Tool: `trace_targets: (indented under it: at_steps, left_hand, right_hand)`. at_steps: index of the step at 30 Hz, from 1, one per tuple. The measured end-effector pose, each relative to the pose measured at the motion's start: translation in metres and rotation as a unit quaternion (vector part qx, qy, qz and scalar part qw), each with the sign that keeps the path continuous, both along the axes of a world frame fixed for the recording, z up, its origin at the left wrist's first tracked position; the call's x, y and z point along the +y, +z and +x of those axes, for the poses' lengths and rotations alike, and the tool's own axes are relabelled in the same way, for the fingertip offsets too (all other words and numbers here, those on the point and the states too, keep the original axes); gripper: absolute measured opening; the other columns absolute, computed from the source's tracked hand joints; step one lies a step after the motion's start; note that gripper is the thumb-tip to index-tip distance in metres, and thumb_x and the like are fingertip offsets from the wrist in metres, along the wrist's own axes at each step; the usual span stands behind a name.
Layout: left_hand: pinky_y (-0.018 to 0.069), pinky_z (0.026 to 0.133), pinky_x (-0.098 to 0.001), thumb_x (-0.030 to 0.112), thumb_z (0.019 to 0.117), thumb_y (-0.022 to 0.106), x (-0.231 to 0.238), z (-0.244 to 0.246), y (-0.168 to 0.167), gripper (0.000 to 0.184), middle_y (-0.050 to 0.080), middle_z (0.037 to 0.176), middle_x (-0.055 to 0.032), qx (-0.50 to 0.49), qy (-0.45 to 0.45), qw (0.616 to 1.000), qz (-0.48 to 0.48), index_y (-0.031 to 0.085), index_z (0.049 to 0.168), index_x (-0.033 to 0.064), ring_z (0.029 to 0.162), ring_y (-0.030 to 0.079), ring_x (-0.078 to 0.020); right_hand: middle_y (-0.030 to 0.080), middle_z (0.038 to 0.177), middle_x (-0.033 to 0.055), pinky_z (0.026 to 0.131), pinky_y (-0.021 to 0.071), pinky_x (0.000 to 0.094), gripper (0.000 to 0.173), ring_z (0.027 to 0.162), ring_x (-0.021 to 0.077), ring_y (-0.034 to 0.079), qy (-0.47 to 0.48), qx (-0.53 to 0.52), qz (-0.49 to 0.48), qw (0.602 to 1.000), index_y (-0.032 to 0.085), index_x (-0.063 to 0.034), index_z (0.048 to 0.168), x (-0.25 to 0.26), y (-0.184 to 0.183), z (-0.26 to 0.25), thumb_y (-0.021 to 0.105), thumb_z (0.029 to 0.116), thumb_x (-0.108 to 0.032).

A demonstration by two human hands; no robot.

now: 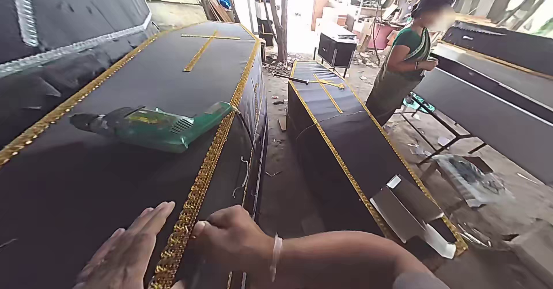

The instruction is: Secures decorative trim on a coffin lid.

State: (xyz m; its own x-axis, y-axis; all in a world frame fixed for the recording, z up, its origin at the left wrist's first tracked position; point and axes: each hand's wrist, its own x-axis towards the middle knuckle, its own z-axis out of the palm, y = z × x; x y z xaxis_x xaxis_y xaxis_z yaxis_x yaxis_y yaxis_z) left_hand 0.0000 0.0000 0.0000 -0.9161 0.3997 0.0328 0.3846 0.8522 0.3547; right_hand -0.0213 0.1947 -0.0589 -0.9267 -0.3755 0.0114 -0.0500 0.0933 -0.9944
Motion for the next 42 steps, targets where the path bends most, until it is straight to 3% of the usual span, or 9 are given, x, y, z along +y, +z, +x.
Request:
trace_targets:
  at_steps: [7, 16, 19, 21, 25, 29, 33, 37, 42]
  left_hand:
    - [0.016, 0.124, -0.0611, 0.039, 0.0753, 0.082, -0.001, 0.001, -0.001, 0.106, 0.035, 0.16, -0.0295, 0.008, 0.003, 1.0, 0.001, 0.029, 0.157, -0.0042, 0.149, 0.031, -0.0481]
    - [0.013, 0.125, -0.0598, 0.038, 0.0733, 0.084, 0.0, -0.002, -0.001, 0.11, 0.034, 0.16, -0.0295, -0.005, 0.016, 1.0, 0.006, 0.026, 0.158, -0.0029, 0.15, 0.03, -0.0476]
    - [0.0135, 0.124, -0.0609, 0.035, 0.0742, 0.083, 0.0, -0.002, -0.001, 0.108, 0.034, 0.16, -0.0306, -0.003, 0.008, 1.0, 0.007, 0.027, 0.157, -0.0038, 0.15, 0.03, -0.0481]
    - [0.0148, 0.124, -0.0615, 0.031, 0.0736, 0.082, 0.0, -0.002, -0.002, 0.105, 0.034, 0.16, -0.0291, 0.003, 0.007, 1.0, 0.006, 0.028, 0.157, -0.0027, 0.15, 0.029, -0.0473]
    - [0.0157, 0.124, -0.0613, 0.032, 0.0721, 0.081, -0.001, -0.001, -0.003, 0.106, 0.035, 0.16, -0.0286, 0.01, 0.003, 1.0, 0.0, 0.028, 0.157, -0.0021, 0.15, 0.03, -0.0465]
    - [0.016, 0.124, -0.0614, 0.032, 0.0721, 0.083, -0.002, 0.001, -0.002, 0.107, 0.034, 0.16, -0.029, 0.004, 0.005, 1.0, 0.004, 0.028, 0.157, -0.002, 0.15, 0.03, -0.0479]
    - [0.016, 0.124, -0.0612, 0.037, 0.0742, 0.083, 0.0, 0.0, -0.001, 0.108, 0.035, 0.16, -0.0293, 0.005, 0.009, 1.0, 0.008, 0.028, 0.157, -0.0035, 0.149, 0.031, -0.0482]
    - [0.0153, 0.124, -0.0614, 0.041, 0.0736, 0.083, 0.0, 0.0, -0.001, 0.109, 0.035, 0.16, -0.0298, 0.002, 0.012, 1.0, 0.004, 0.028, 0.158, -0.0024, 0.149, 0.031, -0.0493]
    - [0.0149, 0.124, -0.0607, 0.039, 0.0739, 0.083, 0.0, 0.001, -0.001, 0.108, 0.035, 0.16, -0.0289, 0.0, 0.015, 1.0, 0.007, 0.029, 0.157, -0.002, 0.15, 0.03, -0.0477]
  right_hand:
    - [0.069, 0.091, 0.0091, 0.059, 0.0527, 0.0373, 0.017, 0.077, 0.0256, 0.066, -0.021, 0.628, 0.331, 0.704, 0.074, -0.0083, 0.107, 0.022, -0.016, -0.015, 0.064, 0.0964, -0.017]
    - [0.071, 0.091, 0.008, 0.062, 0.0523, 0.0386, 0.012, 0.081, 0.0269, 0.067, -0.011, 0.672, 0.286, 0.683, 0.075, -0.011, 0.099, 0.019, -0.018, -0.026, 0.064, 0.0949, -0.013]
    - [0.069, 0.084, 0.0097, 0.063, 0.0567, 0.037, 0.011, 0.078, 0.0237, 0.068, -0.042, 0.507, 0.18, 0.842, 0.072, -0.0034, 0.093, 0.006, -0.026, -0.015, 0.064, 0.0962, -0.009]
    - [0.066, 0.074, 0.008, 0.061, 0.0518, 0.0325, 0.018, 0.066, 0.0156, 0.063, -0.038, 0.152, 0.007, 0.988, 0.071, 0.0031, 0.092, -0.004, -0.013, -0.001, 0.059, 0.0995, -0.007]
    - [0.05, 0.058, -0.0033, 0.038, 0.0344, 0.0179, 0.024, 0.042, 0.0038, 0.041, 0.001, -0.358, -0.232, 0.904, 0.058, -0.0087, 0.083, -0.006, 0.007, -0.005, 0.054, 0.1038, -0.018]
    - [0.064, 0.076, 0.0075, 0.061, 0.0487, 0.0337, 0.028, 0.066, 0.0152, 0.06, 0.02, 0.041, 0.013, 0.999, 0.07, 0.0023, 0.093, 0.007, -0.001, -0.005, 0.057, 0.1045, -0.019]
    - [0.069, 0.09, 0.0122, 0.065, 0.0569, 0.0385, 0.016, 0.08, 0.0275, 0.068, -0.013, 0.557, 0.231, 0.798, 0.073, -0.0038, 0.104, 0.019, -0.019, -0.012, 0.065, 0.0993, -0.016]
    - [0.071, 0.09, 0.0069, 0.064, 0.0521, 0.0371, 0.013, 0.081, 0.0253, 0.067, -0.014, 0.669, 0.301, 0.679, 0.076, -0.0103, 0.099, 0.022, -0.014, -0.021, 0.063, 0.0947, -0.013]
    - [0.073, 0.095, 0.0079, 0.067, 0.0545, 0.037, 0.015, 0.086, 0.026, 0.068, 0.01, 0.681, 0.293, 0.671, 0.076, -0.0085, 0.103, 0.026, -0.014, -0.025, 0.064, 0.0951, -0.013]
